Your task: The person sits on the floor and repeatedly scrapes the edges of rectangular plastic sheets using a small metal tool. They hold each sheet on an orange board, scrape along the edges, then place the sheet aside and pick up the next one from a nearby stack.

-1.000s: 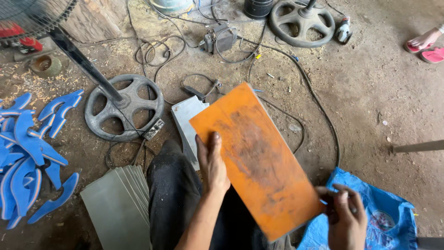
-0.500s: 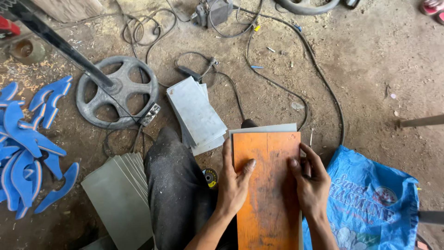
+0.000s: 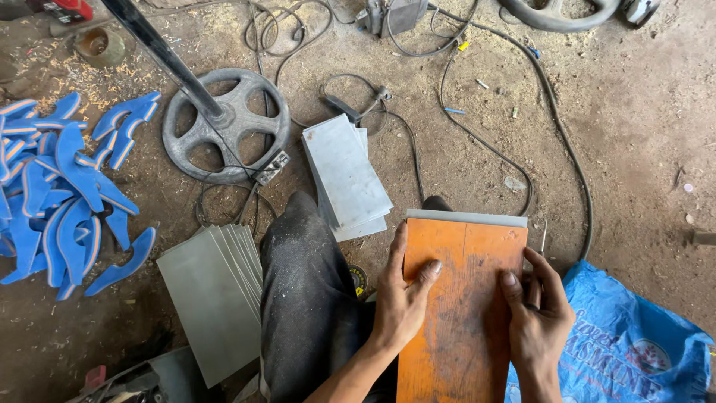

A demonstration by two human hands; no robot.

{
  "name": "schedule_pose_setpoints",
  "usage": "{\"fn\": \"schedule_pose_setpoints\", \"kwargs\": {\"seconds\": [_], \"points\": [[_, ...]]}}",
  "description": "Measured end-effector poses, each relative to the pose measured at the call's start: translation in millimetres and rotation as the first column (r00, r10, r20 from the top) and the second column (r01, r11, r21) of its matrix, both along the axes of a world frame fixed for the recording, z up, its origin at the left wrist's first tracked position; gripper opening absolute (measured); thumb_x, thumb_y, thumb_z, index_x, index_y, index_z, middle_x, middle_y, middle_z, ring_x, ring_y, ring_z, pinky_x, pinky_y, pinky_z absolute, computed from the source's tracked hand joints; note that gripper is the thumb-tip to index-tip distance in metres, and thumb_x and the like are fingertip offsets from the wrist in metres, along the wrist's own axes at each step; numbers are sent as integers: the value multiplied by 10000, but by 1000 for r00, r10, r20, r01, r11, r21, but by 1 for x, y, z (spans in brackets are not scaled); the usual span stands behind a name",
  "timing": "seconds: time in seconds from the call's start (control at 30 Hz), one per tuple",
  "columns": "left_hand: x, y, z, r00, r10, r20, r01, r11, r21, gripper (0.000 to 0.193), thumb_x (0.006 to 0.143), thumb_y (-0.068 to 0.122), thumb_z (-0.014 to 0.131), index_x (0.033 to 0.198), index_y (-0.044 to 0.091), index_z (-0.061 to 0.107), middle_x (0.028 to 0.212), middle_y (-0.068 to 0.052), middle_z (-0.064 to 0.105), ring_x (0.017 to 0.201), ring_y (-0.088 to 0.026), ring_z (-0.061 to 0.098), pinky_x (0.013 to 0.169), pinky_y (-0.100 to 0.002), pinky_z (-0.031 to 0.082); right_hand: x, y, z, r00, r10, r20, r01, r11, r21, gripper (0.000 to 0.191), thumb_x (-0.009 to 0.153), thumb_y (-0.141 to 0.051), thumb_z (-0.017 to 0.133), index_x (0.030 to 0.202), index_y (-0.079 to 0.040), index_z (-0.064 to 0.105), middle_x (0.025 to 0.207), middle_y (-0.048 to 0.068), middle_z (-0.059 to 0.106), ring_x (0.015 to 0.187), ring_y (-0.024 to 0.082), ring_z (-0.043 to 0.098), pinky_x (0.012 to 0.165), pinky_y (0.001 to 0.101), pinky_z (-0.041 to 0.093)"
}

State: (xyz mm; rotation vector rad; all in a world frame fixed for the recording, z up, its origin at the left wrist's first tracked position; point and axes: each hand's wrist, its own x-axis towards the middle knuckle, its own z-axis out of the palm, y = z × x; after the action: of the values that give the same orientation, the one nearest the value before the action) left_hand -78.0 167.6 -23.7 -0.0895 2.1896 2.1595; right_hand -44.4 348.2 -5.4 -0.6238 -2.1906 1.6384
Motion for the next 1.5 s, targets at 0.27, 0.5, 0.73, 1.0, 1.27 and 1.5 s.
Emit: {"fn": "schedule_pose_setpoints", "kwargs": {"seconds": [0.27,0.5,0.73,1.0,1.27,1.5], "points": [[-10,-2,-7,996,-11,-92,-5,985,-170,793,983,381,646,1616,68,284,1666,-235,303,1488,-393,393,1121,-530,450,-3,2,0,999,-32,-17,32,999,-18,484,900,-76,771,1367,-26,652,899,-13,553,843,84,482,775,207,435],[-13,5,3,989,4,151,-6,1000,14,852,877,365,652,1582,113,247,1630,-179,342,1314,-328,614,951,-460,587,-5,5,10,1000,-10,10,10,1000,-17,496,877,-104,760,1348,-27,625,930,-9,646,874,79,560,813,210,487],[-12,4,1,1000,-11,-12,11,1000,-11,782,948,261,692,1585,43,295,1647,-242,310,1480,-350,404,1128,-456,480,-2,4,6,998,-44,33,43,999,21,511,879,-108,783,1365,-35,647,819,-42,462,753,83,393,690,195,374],[-12,-2,0,1000,-11,18,9,996,89,806,923,320,697,1591,99,305,1522,-227,507,1247,-300,644,1023,-424,586,1,0,-2,996,-73,46,67,990,127,480,901,-106,771,1360,-33,655,808,-63,446,747,69,374,672,191,355],[-14,-6,-1,1000,-30,10,29,999,16,800,937,388,662,1606,143,297,1308,-196,694,1045,-257,777,905,-416,665,-8,8,12,998,-25,-49,27,999,40,435,1018,-195,616,1425,-45,586,988,-31,620,811,44,532,718,175,442],[-12,-2,-7,989,-24,-144,34,997,68,734,980,337,664,1592,117,323,1428,-245,587,1140,-290,722,877,-463,645,-26,32,90,979,49,-200,-1,972,234,253,1085,-202,682,1252,-18,728,934,58,709,791,104,647,691,221,496]]}}
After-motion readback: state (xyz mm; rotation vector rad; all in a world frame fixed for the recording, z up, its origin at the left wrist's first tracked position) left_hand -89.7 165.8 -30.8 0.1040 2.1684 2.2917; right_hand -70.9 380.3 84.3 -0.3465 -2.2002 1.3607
